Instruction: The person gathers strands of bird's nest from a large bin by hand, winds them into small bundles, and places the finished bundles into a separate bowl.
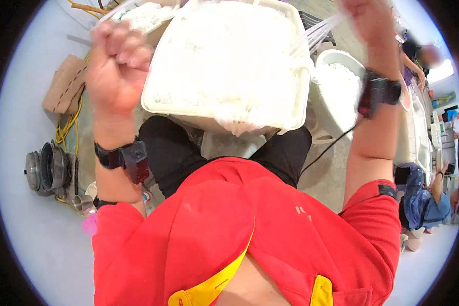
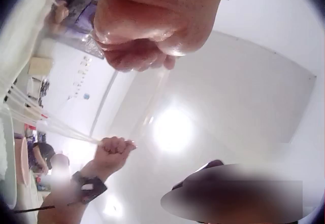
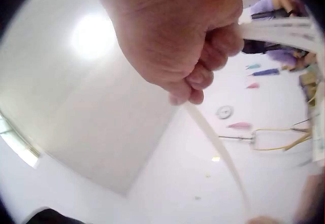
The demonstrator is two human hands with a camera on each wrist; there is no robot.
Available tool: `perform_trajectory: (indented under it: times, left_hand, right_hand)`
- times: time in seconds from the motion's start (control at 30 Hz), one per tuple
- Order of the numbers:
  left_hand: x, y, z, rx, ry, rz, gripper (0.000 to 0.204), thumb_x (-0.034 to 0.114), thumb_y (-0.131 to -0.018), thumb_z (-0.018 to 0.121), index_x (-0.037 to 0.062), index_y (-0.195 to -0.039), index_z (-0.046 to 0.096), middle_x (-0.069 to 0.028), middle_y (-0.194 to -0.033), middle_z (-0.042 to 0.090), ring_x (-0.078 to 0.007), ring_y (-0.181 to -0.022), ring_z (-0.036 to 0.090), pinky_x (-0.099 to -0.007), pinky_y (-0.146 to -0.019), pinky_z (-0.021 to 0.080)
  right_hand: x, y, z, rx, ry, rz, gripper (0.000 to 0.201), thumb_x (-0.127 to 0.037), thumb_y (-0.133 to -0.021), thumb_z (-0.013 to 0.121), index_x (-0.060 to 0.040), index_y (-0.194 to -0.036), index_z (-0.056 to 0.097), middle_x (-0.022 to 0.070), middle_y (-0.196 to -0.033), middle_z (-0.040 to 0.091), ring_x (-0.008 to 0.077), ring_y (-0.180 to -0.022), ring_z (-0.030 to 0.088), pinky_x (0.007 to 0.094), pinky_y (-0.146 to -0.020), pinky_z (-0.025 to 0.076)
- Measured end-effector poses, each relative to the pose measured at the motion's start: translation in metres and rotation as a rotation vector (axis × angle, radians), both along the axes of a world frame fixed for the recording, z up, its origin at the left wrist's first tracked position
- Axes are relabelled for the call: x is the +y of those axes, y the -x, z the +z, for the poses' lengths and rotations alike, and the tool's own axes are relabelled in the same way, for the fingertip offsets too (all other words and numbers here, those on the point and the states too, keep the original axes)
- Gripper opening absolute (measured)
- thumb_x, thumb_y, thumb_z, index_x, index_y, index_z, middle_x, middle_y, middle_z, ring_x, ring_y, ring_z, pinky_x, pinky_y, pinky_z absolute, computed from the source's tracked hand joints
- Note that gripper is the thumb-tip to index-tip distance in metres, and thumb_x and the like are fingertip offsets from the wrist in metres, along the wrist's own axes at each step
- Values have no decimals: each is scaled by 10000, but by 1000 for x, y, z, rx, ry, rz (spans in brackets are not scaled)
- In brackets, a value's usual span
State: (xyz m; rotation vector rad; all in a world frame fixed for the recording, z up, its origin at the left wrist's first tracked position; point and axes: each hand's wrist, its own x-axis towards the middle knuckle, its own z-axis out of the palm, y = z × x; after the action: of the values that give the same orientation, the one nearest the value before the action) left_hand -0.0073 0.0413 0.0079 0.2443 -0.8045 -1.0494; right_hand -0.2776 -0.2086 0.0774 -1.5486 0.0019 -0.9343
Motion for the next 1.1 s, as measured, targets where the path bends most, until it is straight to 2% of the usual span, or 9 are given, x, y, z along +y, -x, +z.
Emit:
perform_trajectory:
  times: [0.07, 0.17, 0.33, 0.47, 0.57, 0.73, 0.87, 0.9, 1.1]
  left_hand:
    - [-14, 30, -1, -95, -51, -111, 229, 287, -966, 403, 103, -847, 469, 37, -659, 296, -90, -587, 301, -223, -523, 307]
    - [-36, 56, -20, -222, -141, -183, 214, 291, -964, 418, 111, -863, 476, 42, -669, 295, -82, -588, 301, -220, -516, 303]
    - [-40, 41, -75, -93, -321, 45, 208, 289, -961, 427, 110, -865, 472, 41, -674, 294, -76, -577, 302, -216, -514, 302]
    - [-21, 17, -94, -100, -376, 338, 218, 291, -964, 418, 108, -853, 458, 41, -664, 295, -76, -578, 314, -210, -508, 293]
    - [-18, 2, -119, -142, -463, 460, 220, 271, -974, 389, 106, -843, 450, 42, -649, 301, -73, -570, 316, -207, -506, 297]
    - [-32, -13, -183, -237, -634, 637, 261, 309, -962, 418, 70, -894, 498, 36, -676, 390, -65, -583, 359, -205, -508, 317]
    - [-50, -12, -225, -876, -658, 1010, 277, 273, -954, 424, 27, -892, 535, 22, -704, 441, -58, -621, 387, -214, -570, 352]
    - [-51, -16, -234, -627, -696, 825, 263, 236, -949, 419, 14, -884, 545, 18, -704, 442, -70, -639, 402, -230, -598, 365]
    - [-48, -10, -226, -848, -565, 1019, 247, 240, -952, 425, 32, -884, 538, 51, -690, 414, -48, -623, 375, -207, -573, 342]
  right_hand:
    - [49, -3, 42, -232, 239, -463, 213, -264, -937, 488, -97, -810, 524, -79, -573, 338, 41, -460, 309, 177, -415, 252]
    - [27, 20, 23, -326, 82, -75, 226, -270, -942, 476, -84, -826, 530, -44, -601, 407, 64, -468, 349, 194, -415, 267]
    - [19, 3, -121, 551, 152, -489, 256, -284, -875, 548, -60, -938, 654, -20, -709, 561, 71, -600, 453, 222, -553, 386]
    - [38, -11, -195, 1032, 149, -115, 319, -297, -881, 534, -10, -979, 634, 60, -857, 640, 144, -749, 575, 280, -684, 456]
    - [17, -25, -231, 1147, 510, -256, 415, -355, -888, 512, 23, -1026, 614, 132, -911, 650, 222, -776, 593, 333, -721, 464]
    - [11, -74, -291, 1366, 262, -51, 617, -515, -888, 435, 52, -1082, 581, 203, -1066, 609, 316, -969, 565, 374, -874, 409]
    - [52, -84, -252, 1509, 315, 167, 752, -630, -858, 375, 35, -1162, 553, 212, -1211, 536, 350, -1087, 508, 363, -940, 369]
    - [55, -83, -243, 1497, 312, 207, 770, -647, -852, 362, 26, -1172, 554, 200, -1214, 542, 341, -1103, 506, 359, -962, 357]
    - [10, -72, -262, 1583, 463, 160, 703, -635, -849, 389, -19, -1102, 616, 186, -1162, 579, 322, -1098, 519, 361, -949, 369]
